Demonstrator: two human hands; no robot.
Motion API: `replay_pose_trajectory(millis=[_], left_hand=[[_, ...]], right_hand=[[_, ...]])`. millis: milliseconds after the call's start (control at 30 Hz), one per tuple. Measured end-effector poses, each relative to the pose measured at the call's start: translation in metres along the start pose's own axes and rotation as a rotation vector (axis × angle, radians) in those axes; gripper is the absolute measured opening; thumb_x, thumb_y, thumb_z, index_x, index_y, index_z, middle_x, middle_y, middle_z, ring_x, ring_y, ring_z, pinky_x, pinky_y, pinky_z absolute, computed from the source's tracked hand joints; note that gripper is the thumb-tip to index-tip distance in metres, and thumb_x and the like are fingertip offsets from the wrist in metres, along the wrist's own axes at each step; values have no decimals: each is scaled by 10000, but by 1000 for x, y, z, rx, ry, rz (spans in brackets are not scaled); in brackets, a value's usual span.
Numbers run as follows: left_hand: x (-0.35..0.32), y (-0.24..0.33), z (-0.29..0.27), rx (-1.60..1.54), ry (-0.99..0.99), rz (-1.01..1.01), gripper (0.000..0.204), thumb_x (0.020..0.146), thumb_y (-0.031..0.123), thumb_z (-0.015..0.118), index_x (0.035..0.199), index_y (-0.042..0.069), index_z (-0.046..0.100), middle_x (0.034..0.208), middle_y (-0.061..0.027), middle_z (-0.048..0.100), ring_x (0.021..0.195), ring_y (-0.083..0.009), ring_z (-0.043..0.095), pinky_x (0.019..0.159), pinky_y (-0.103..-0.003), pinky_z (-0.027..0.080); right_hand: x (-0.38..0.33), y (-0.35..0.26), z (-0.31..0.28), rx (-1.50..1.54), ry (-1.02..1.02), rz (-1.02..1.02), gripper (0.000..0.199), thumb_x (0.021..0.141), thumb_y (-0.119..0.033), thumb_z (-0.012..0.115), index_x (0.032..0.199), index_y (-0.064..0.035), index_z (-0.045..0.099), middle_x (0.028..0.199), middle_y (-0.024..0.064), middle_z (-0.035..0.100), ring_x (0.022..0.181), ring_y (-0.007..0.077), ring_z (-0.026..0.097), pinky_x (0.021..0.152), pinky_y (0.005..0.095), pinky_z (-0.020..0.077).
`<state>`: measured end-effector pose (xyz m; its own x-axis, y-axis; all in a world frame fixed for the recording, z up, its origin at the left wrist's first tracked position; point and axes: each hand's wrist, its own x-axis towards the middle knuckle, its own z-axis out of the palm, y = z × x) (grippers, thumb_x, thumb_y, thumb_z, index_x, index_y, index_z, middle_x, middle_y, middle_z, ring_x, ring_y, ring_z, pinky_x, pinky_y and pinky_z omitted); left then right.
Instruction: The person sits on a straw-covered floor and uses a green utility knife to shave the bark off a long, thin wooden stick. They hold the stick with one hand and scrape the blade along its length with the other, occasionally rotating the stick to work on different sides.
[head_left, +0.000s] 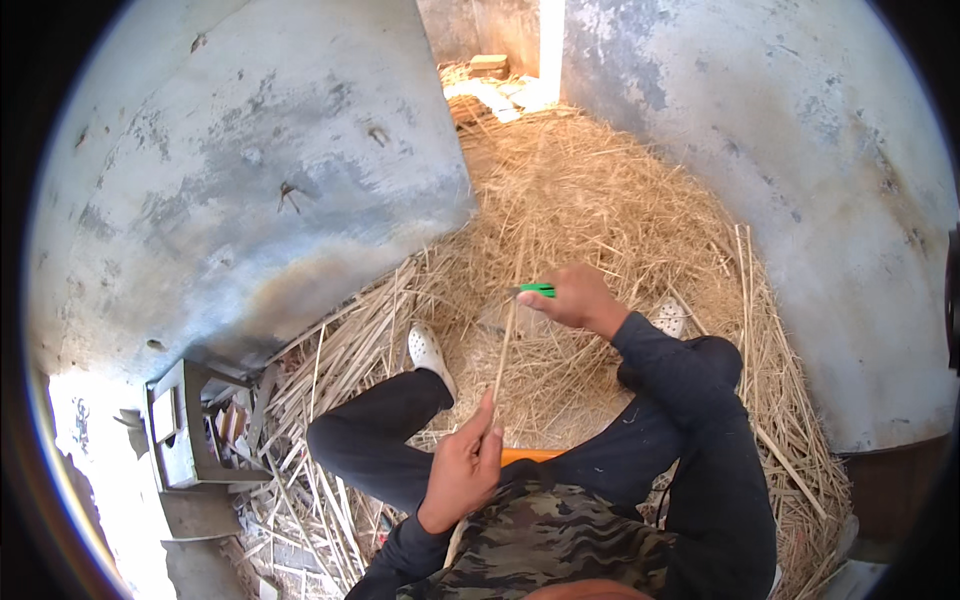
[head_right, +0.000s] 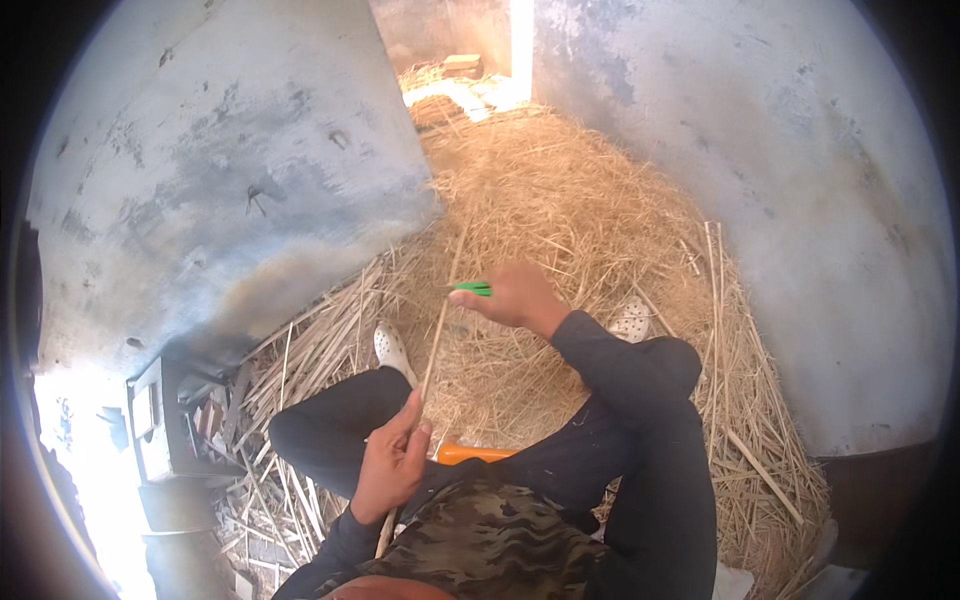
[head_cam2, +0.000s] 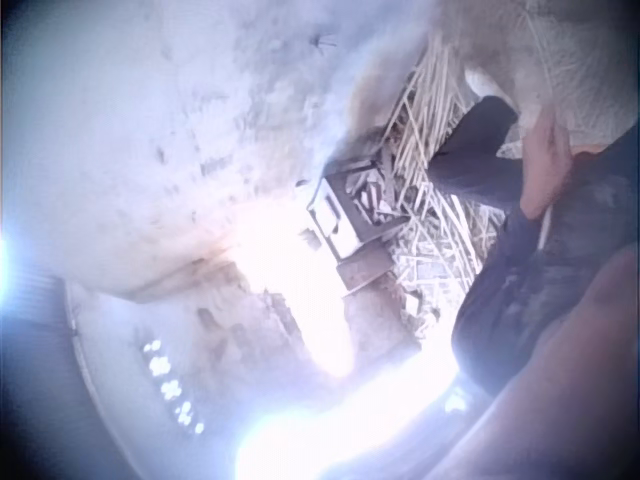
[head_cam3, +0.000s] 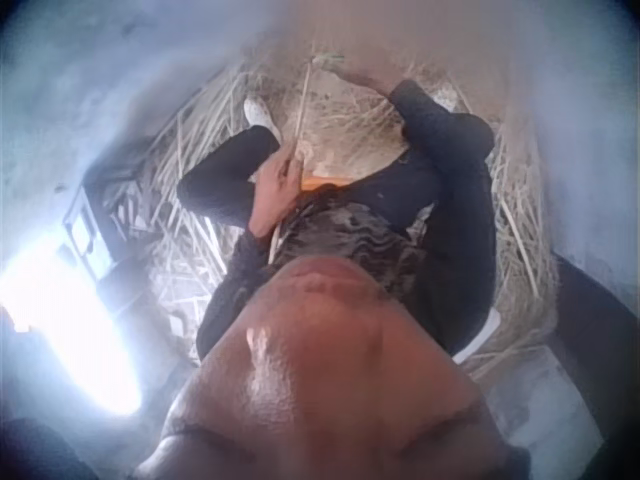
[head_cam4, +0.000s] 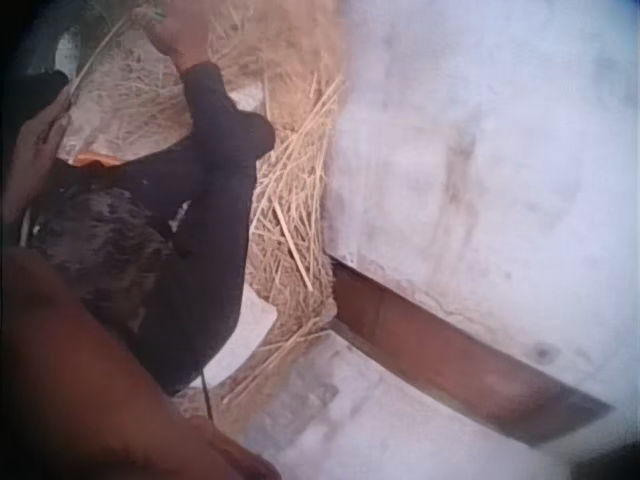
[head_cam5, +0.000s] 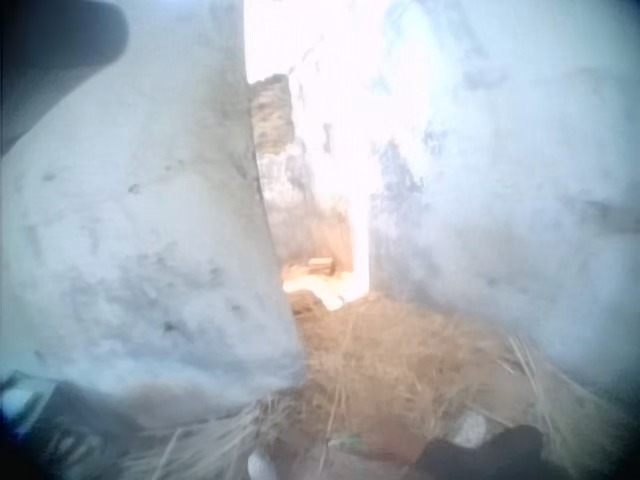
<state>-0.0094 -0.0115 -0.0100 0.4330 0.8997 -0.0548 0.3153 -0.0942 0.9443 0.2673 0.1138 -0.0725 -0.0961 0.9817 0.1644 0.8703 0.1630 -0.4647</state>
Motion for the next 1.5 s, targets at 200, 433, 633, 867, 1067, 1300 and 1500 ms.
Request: replay_pose_trajectory(millis=[200,433,633,867,1067,1300,1500], left_hand=[[-10,-1,3,31,-48,104,447,929,82,526,1345,-63,452,649,-93,531,608,-61,442,545,-237,410],[-2,10,-17,171,77,28,439,900,33,530,1330,-42,484,586,-113,442,529,-68,411,515,-249,400],[11,24,-19,151,53,24,451,881,9,537,1327,-33,491,562,-130,417,458,-113,419,484,-260,385],[-1,10,-19,47,57,-5,446,887,35,540,1322,-47,486,567,-99,367,489,-71,365,470,-254,360],[-2,18,-23,74,-21,34,449,890,34,530,1331,-35,483,548,-94,360,495,-70,350,469,-258,344],[-7,10,-19,71,0,39,450,896,27,529,1338,-36,476,549,-66,352,515,-54,346,471,-248,335],[-2,8,-25,52,15,44,452,899,25,528,1341,-47,467,579,-64,356,541,-44,354,481,-239,338]], right_hand=[[62,67,-23,231,79,316,773,830,-781,395,537,-74,507,416,55,340,387,233,387,422,436,350],[5,-41,2,23,83,-214,695,807,-754,477,575,-114,612,454,101,493,415,246,512,434,409,395],[39,-7,-20,35,123,30,636,833,-712,490,685,-129,695,472,73,522,422,245,508,448,401,418],[18,-30,-18,20,-20,-146,729,880,-711,409,621,-67,633,431,50,441,388,205,415,416,380,363],[39,23,-26,78,147,77,851,817,-838,293,604,-95,650,395,24,379,373,164,403,372,351,299],[34,9,-10,50,121,5,822,855,-780,329,597,-59,627,409,65,413,378,221,423,403,390,336],[27,-18,-7,50,149,-97,797,882,-745,333,635,-52,642,461,90,480,442,242,499,458,377,388]])
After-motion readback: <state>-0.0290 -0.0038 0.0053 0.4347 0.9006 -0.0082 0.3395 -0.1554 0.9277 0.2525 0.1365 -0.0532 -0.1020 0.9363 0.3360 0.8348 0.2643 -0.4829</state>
